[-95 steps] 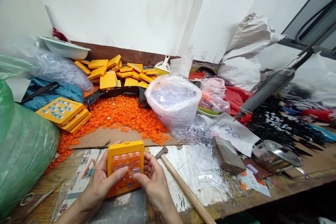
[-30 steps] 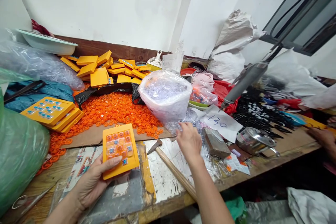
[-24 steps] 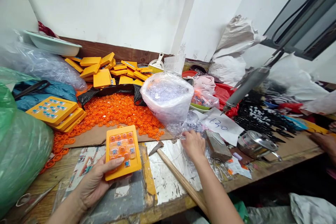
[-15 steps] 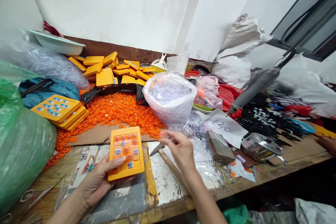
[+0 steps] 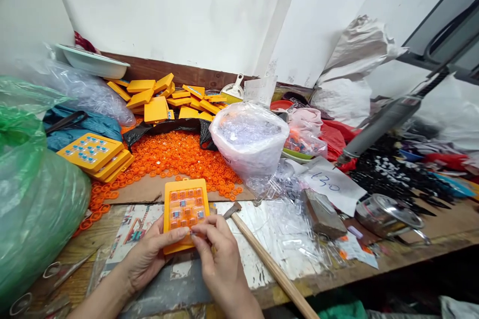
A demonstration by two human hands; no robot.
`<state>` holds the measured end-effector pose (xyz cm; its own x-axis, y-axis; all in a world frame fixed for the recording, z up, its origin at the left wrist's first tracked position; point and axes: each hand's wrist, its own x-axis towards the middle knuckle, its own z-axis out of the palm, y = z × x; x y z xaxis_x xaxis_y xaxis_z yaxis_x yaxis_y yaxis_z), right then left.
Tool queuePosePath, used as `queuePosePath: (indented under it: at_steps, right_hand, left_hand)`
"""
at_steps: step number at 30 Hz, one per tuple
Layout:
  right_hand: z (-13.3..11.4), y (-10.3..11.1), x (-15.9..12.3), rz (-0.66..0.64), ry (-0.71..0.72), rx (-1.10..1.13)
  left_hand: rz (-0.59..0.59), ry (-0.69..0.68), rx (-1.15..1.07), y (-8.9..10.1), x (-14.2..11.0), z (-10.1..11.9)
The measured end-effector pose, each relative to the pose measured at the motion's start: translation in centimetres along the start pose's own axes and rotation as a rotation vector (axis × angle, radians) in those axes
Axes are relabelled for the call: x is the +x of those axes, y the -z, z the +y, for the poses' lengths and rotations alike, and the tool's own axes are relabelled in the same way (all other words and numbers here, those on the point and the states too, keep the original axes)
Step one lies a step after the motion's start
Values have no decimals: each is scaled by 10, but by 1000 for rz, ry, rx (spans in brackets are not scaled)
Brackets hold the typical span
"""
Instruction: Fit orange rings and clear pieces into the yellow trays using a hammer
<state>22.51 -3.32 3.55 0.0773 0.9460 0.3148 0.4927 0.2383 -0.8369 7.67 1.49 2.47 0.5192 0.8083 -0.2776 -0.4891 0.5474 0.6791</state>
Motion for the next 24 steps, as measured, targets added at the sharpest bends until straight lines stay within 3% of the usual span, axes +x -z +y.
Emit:
queuePosePath:
  at_steps: [4,12,14,18,20,24]
  right_hand:
    - [2,0,-1,17,-66,37]
    - [22,-6,-4,187,-238,200]
    - [22,-6,-1,164,-284,298]
    - [19,-10,1,-3,-405,659]
    - [20,-14,1,4,-443,781]
    - [26,-23,-3,69,-452,809]
  left_hand:
    - [-38,-26,63,-2,1,-1]
    - [20,-172,222,0,3,-6]
    - [18,-171,253,0,2,-5]
    - [57,-192,312,1,1,-6]
    - [69,-194,315,3,1,-7]
    - [85,-194,369,3,3,-6]
